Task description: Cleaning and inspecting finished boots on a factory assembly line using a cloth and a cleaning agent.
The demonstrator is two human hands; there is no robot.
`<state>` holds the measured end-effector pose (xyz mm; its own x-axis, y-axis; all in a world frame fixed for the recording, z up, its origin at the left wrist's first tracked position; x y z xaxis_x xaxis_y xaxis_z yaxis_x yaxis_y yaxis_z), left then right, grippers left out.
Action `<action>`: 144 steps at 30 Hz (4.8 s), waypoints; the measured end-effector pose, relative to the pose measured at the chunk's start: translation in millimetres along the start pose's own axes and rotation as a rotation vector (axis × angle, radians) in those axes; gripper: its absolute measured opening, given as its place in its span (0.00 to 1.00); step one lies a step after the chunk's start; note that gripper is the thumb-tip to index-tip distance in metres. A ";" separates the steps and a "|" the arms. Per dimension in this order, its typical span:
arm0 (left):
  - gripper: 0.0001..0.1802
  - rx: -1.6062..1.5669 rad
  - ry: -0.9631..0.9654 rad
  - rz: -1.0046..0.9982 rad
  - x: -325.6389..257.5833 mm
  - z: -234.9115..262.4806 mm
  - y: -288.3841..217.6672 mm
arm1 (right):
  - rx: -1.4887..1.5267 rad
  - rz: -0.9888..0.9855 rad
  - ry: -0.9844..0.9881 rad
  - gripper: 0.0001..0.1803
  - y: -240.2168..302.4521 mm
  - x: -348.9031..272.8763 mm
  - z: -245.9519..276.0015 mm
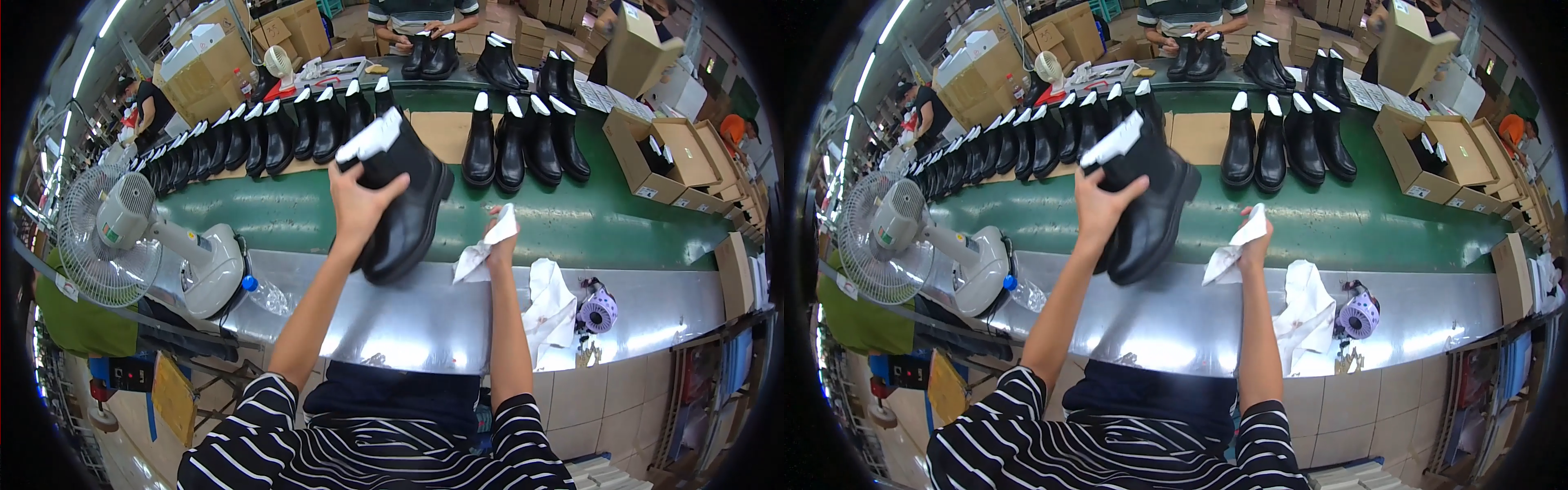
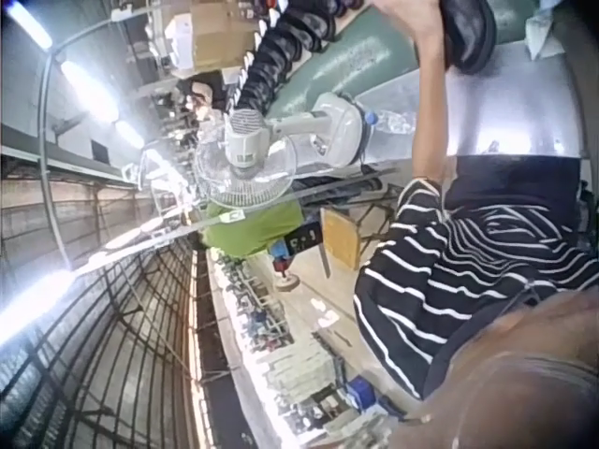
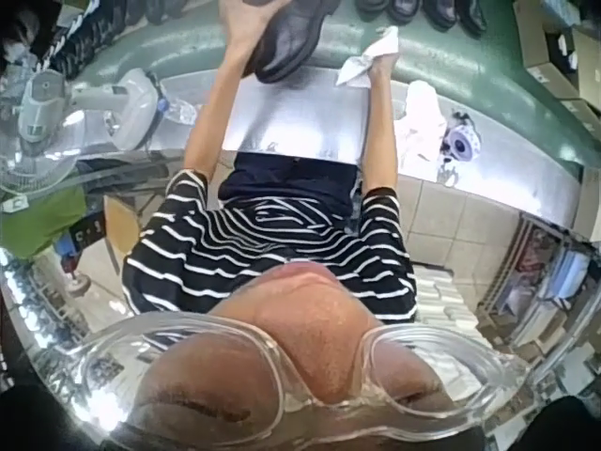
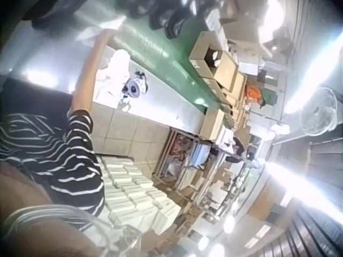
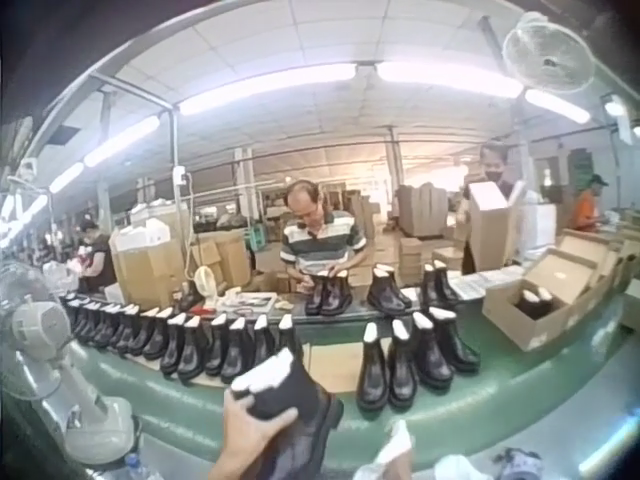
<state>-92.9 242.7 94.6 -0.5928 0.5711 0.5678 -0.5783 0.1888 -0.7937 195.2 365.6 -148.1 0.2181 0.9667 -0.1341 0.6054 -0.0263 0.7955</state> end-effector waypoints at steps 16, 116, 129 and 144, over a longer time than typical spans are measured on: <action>0.35 0.447 0.006 -0.054 99.1 -241.3 87.2 | -0.011 -0.177 -0.036 0.12 -17.9 7.4 -0.9; 0.28 -0.449 0.655 0.358 -174.0 209.3 26.9 | -0.894 0.305 0.974 0.28 74.8 -372.0 -170.8; 0.27 -0.526 0.630 0.430 -165.1 209.2 22.4 | -0.804 0.232 0.901 0.25 82.6 -375.7 -181.0; 0.22 -0.334 0.487 0.466 -161.7 208.4 31.9 | -0.861 0.248 0.800 0.25 74.1 -373.3 -162.6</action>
<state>-132.3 -10.1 23.0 -0.3743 0.9255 0.0572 -0.0808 0.0289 -0.9963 34.2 44.3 57.0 -0.4652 0.8518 0.2409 -0.1627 -0.3497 0.9226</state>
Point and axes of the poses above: each hand's wrist, its own x-axis towards the middle knuckle, its own z-axis out of the back of the hand, y = z × x, the point moved 10 cm from there along x, towards the middle knuckle, and after that the axes turned 13 degrees about -y, right-handed, at the moved point
